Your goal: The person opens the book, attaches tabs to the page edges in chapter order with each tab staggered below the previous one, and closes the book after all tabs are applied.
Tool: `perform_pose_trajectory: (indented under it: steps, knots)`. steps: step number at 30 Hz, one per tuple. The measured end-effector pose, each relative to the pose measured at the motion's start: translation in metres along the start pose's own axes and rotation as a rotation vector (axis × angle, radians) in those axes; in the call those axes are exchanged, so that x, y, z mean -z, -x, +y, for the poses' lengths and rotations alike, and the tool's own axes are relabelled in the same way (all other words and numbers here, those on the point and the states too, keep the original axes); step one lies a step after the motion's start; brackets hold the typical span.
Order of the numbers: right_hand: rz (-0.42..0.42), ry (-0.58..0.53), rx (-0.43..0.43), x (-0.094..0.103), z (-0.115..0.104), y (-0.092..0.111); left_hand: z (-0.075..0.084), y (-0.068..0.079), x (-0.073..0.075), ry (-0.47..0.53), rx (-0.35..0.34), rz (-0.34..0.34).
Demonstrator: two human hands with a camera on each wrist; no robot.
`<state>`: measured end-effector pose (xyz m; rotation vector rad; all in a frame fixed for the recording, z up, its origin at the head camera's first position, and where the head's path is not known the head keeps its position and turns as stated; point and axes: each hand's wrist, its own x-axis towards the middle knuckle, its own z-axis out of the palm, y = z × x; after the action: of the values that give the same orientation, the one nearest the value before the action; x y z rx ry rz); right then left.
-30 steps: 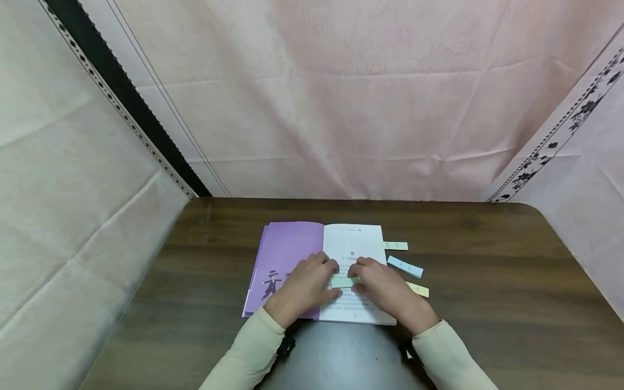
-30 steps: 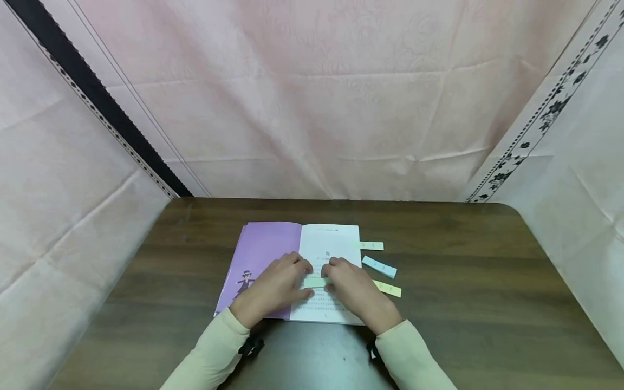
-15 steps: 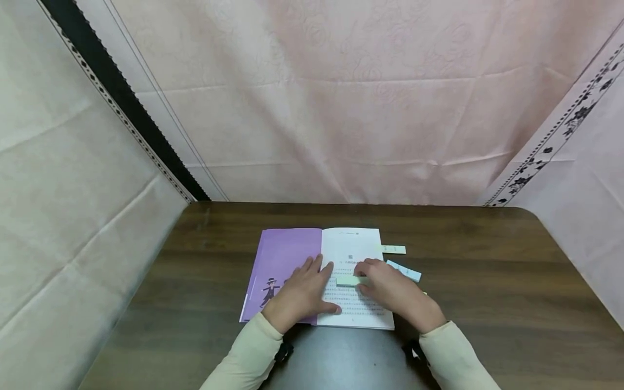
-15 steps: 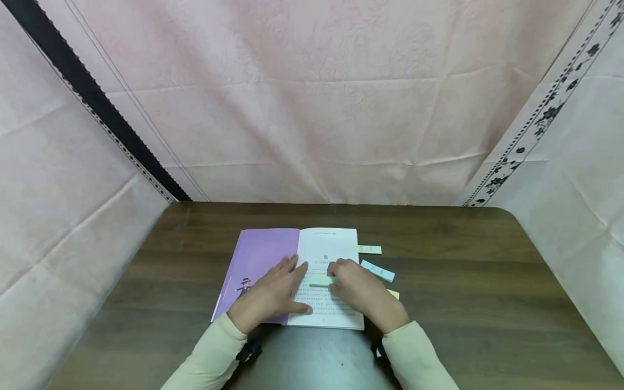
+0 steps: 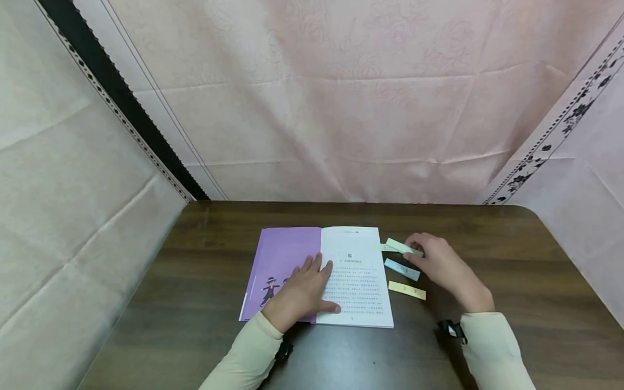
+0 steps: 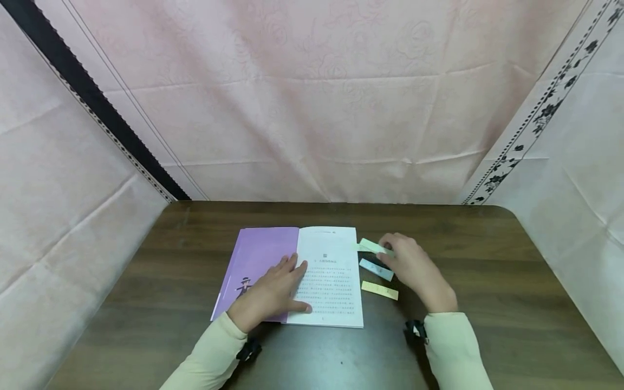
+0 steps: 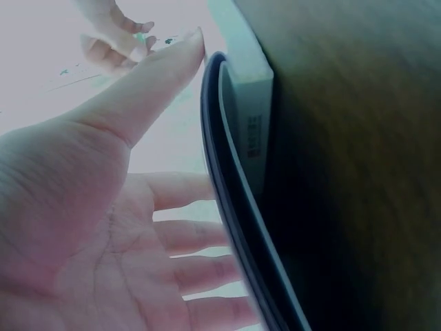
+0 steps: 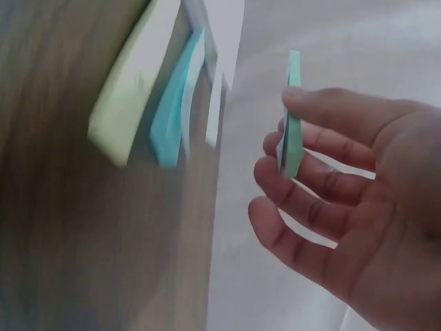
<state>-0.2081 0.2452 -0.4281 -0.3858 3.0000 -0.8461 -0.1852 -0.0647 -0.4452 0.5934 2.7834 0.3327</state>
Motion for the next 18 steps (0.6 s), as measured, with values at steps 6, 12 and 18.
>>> perform_pose_trajectory:
  steps: [6, 12, 18]
  knots:
    - [-0.029, 0.021, -0.082, 0.007, 0.032, 0.005, -0.001, 0.002, 0.000, -0.002, -0.009, 0.002]
    - [-0.081, 0.078, -0.110, 0.009, 0.053, 0.007, -0.002, 0.001, 0.000, 0.005, -0.011, -0.005]
    - [-0.086, 0.121, -0.112, 0.008, 0.058, 0.008, -0.001, 0.000, -0.001, -0.002, -0.013, -0.011]
